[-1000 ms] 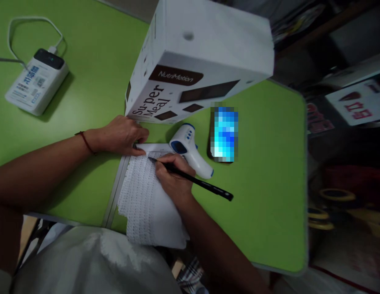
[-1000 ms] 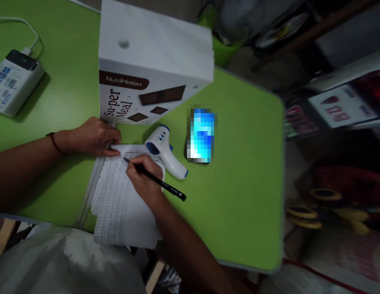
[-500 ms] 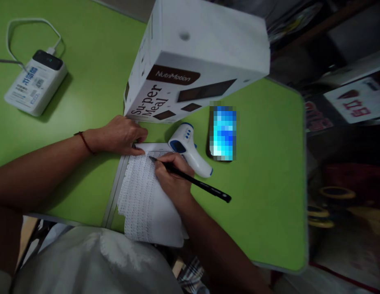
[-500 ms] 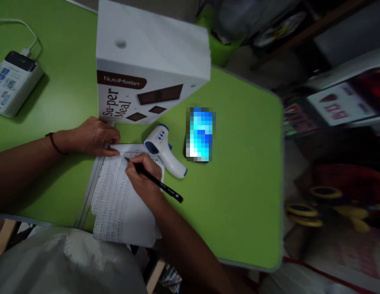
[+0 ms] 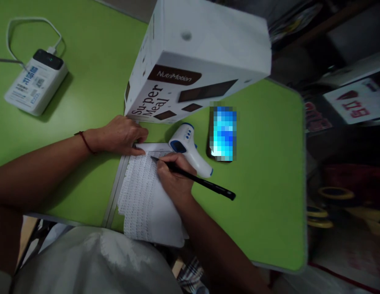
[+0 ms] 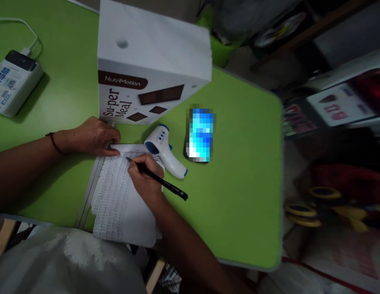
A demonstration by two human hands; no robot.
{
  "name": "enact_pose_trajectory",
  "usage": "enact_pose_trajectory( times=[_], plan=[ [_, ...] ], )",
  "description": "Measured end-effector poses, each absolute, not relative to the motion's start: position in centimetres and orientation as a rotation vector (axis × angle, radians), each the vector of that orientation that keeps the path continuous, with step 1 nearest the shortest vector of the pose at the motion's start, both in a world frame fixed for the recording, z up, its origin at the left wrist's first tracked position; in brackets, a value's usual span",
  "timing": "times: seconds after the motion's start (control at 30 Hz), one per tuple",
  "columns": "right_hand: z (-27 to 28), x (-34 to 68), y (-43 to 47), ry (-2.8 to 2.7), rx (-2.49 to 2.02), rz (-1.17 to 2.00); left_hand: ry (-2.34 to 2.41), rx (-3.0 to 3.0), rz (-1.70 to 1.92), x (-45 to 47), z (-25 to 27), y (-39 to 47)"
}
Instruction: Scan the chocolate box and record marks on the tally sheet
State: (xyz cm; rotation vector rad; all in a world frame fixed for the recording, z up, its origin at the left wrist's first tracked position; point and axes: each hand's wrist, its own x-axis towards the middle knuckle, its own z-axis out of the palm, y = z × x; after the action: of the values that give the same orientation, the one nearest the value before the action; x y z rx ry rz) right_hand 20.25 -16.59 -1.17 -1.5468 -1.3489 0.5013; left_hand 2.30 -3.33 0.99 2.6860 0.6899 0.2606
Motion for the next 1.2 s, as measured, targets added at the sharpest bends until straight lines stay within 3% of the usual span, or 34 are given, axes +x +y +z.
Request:
enact_pose_trajectory(
  times=[1.2],
  plan=[
    [-1.25,20.31,-16.73,-1.426,-1.51,0.567,0.67,2.707,0.322,2.36,0.74,-3.24]
  ],
)
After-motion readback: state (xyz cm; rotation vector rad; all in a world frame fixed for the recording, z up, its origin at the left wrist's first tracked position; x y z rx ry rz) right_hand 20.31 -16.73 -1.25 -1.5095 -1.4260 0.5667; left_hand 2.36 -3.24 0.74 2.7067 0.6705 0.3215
